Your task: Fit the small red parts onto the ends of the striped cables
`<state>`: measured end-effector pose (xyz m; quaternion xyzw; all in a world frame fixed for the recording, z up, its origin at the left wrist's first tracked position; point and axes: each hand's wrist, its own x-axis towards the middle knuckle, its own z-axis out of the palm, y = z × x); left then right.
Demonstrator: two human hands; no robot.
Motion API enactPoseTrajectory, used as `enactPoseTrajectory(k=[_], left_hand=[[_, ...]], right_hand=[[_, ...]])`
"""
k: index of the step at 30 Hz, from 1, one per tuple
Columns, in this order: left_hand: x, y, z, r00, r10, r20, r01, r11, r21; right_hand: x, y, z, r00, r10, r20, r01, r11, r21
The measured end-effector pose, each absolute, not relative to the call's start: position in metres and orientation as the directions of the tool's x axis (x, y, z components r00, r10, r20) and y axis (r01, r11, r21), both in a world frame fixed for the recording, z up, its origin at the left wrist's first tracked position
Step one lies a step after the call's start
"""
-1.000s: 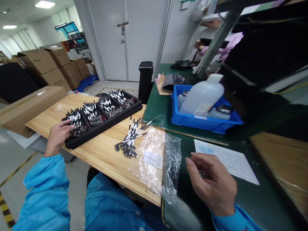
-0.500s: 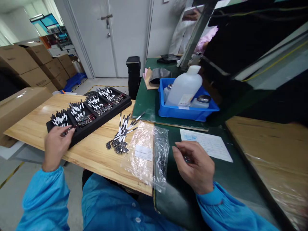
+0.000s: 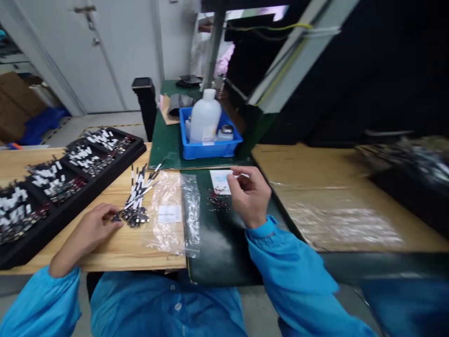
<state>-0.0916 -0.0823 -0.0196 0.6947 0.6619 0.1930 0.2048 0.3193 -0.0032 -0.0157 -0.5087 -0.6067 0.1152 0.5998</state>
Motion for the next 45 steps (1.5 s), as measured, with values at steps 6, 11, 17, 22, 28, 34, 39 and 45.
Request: enactPoseTrajectory(k=[6,11,17,22,28,34,39,45], left_hand=[[-0.092,-0.082,-0.007,-0.034,0.999,-0.031,0.745,0.046,0.666],[-0.063,-0.082,0.03,-0.362,0.93,0.072,0.517,0.136,0.845],[0.0,-0.044,0.038,-0.186,0.973,0.139,-0.026,-0.146,0.989],[0.046,-0.01,0.007,-0.01,1.0,-0.005,-0.179,0.003,0.984],[0.059,-0.017,-0.031,0.101,0.983,-0.151,-0.215,0.17,0.962],[0.058,-0.023,-0.037,0.098,0.979,-0.179,-0.192,0.195,0.962],[0.061,-0.023,-0.039,0.108,0.979,-0.171,-0.172,0.188,0.967],[0.062,-0.024,-0.04,0.138,0.974,-0.178,-0.133,0.197,0.971]], right_hand=[[0.356,0.018,-0.017,-0.027,0.949,0.313,0.694,0.243,-0.678],[0.369,0.024,-0.024,-0.103,0.99,0.092,0.782,0.138,-0.608],[0.361,0.023,-0.024,-0.139,0.987,0.085,0.765,0.161,-0.624],[0.344,0.017,-0.025,-0.199,0.978,0.059,0.725,0.188,-0.662],[0.332,0.012,-0.031,-0.2,0.98,0.019,0.713,0.159,-0.683],[0.33,0.011,-0.028,-0.171,0.984,-0.052,0.611,0.065,-0.789],[0.332,0.008,-0.019,-0.136,0.984,-0.114,0.321,-0.065,-0.945],[0.333,0.009,-0.02,-0.156,0.976,-0.155,0.17,-0.128,-0.977]])
